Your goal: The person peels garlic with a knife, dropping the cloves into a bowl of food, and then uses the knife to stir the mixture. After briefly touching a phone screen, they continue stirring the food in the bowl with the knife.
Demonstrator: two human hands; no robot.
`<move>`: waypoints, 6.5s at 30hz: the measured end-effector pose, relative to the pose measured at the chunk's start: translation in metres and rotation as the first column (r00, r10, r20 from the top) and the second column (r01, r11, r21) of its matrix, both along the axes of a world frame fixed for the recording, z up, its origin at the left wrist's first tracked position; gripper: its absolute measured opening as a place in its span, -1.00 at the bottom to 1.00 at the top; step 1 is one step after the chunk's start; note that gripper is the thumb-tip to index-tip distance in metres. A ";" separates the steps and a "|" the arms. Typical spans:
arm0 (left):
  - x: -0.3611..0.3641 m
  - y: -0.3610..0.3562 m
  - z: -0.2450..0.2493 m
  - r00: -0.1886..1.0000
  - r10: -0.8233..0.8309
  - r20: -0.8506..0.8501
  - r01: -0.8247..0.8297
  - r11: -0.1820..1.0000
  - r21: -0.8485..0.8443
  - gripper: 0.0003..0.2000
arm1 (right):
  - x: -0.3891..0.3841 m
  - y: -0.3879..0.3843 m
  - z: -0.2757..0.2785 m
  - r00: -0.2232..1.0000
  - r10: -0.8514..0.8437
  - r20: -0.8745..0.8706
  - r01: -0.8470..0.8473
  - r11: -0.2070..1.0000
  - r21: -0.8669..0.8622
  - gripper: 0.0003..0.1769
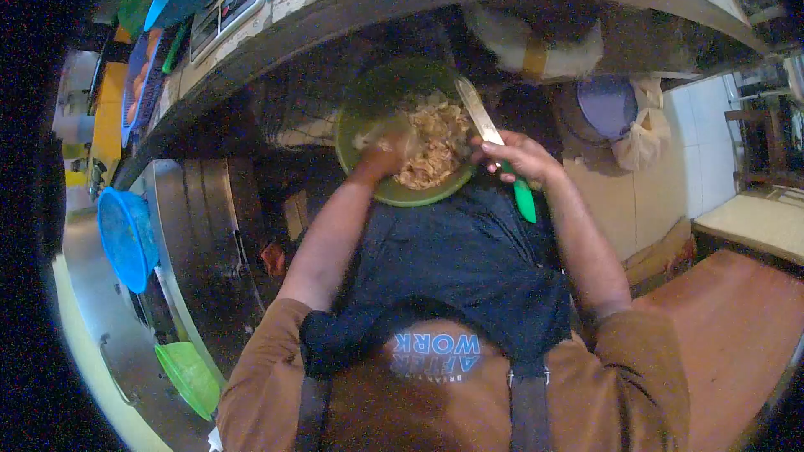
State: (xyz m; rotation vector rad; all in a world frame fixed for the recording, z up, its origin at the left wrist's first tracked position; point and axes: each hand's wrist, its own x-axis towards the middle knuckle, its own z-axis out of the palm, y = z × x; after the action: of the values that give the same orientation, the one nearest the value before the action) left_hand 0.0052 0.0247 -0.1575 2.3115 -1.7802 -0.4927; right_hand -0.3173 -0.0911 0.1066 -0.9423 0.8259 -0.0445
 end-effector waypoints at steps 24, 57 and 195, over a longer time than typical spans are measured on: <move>-0.014 -0.003 0.119 0.972 0.003 -0.233 0.042 0.981 0.189 -0.47 | 0.025 -0.013 -0.046 0.795 -0.194 -0.574 -0.291 0.709 -0.643 -0.44; -0.010 -0.010 0.185 0.967 -0.238 -0.094 0.253 0.940 0.229 -0.62 | 0.011 0.001 -0.039 0.856 -0.439 -0.273 0.192 0.760 -0.620 -0.60; -0.100 0.024 0.309 -0.521 0.018 -0.853 -0.468 0.830 0.304 -0.82 | 0.069 0.040 0.090 0.995 -0.066 0.080 0.103 0.690 -0.716 -0.79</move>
State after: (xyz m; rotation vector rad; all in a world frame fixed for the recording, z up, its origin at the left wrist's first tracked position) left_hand -0.0953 0.0484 0.1517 0.8278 -0.0606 -1.3899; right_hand -0.2481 -0.0513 0.1962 -1.6436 0.8130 -0.5095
